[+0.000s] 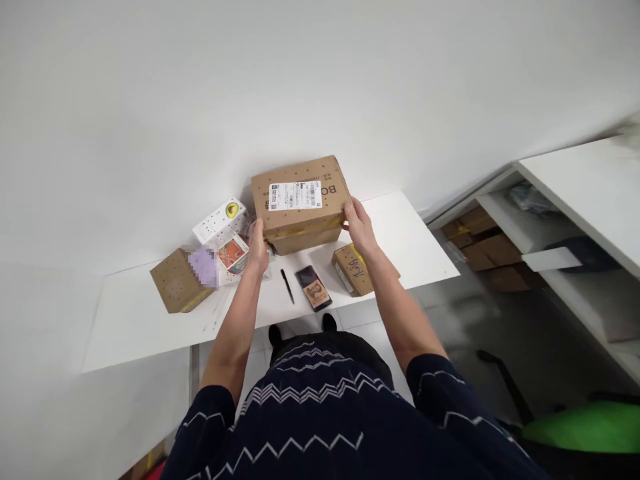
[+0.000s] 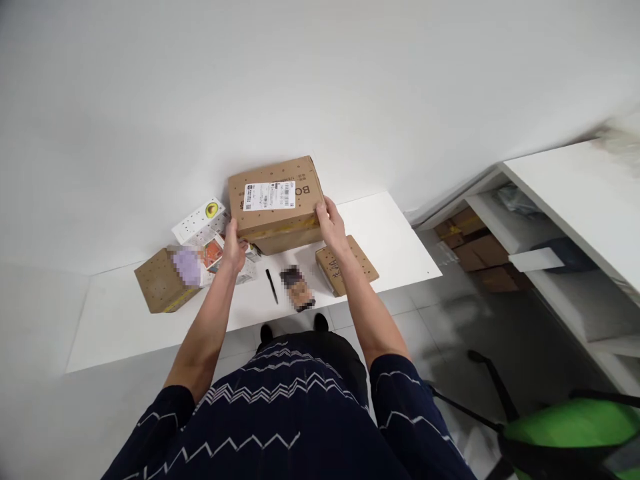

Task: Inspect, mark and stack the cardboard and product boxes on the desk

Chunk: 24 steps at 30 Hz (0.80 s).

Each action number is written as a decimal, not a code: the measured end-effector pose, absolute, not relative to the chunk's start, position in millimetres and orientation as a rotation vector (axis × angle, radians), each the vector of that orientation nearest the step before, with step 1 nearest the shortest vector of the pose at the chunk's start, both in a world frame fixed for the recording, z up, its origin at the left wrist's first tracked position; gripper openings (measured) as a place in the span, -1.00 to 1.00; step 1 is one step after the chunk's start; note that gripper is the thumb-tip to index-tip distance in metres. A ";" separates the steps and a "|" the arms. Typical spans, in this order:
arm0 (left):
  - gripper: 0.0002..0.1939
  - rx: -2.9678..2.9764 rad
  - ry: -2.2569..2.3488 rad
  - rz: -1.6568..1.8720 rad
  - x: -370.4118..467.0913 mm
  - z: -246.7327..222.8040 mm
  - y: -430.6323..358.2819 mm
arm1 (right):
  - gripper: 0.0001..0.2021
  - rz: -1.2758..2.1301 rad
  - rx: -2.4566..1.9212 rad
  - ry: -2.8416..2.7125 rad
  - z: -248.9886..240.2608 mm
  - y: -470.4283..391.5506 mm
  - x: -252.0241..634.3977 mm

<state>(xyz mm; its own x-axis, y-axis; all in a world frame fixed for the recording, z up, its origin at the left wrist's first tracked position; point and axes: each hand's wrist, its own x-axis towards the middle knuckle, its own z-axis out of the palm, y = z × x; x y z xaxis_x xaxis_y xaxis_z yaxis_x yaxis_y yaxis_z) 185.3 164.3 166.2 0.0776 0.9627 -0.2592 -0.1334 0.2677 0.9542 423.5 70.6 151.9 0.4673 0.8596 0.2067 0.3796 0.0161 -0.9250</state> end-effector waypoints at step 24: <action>-0.39 0.828 1.015 1.286 92.1 120.7 -49.5 | -0.45 0.964 -1.440 -0.895 131.3 -98.7 348.1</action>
<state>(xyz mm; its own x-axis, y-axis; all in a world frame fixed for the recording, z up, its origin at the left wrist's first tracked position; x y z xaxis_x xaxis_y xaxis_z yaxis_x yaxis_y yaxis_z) 92.1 -49.5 120.7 -0.0050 0.9908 -0.1351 -0.3617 0.1242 0.9240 348.1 -98.7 131.3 0.3765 0.9235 -0.0739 0.0057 -0.0820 -0.9966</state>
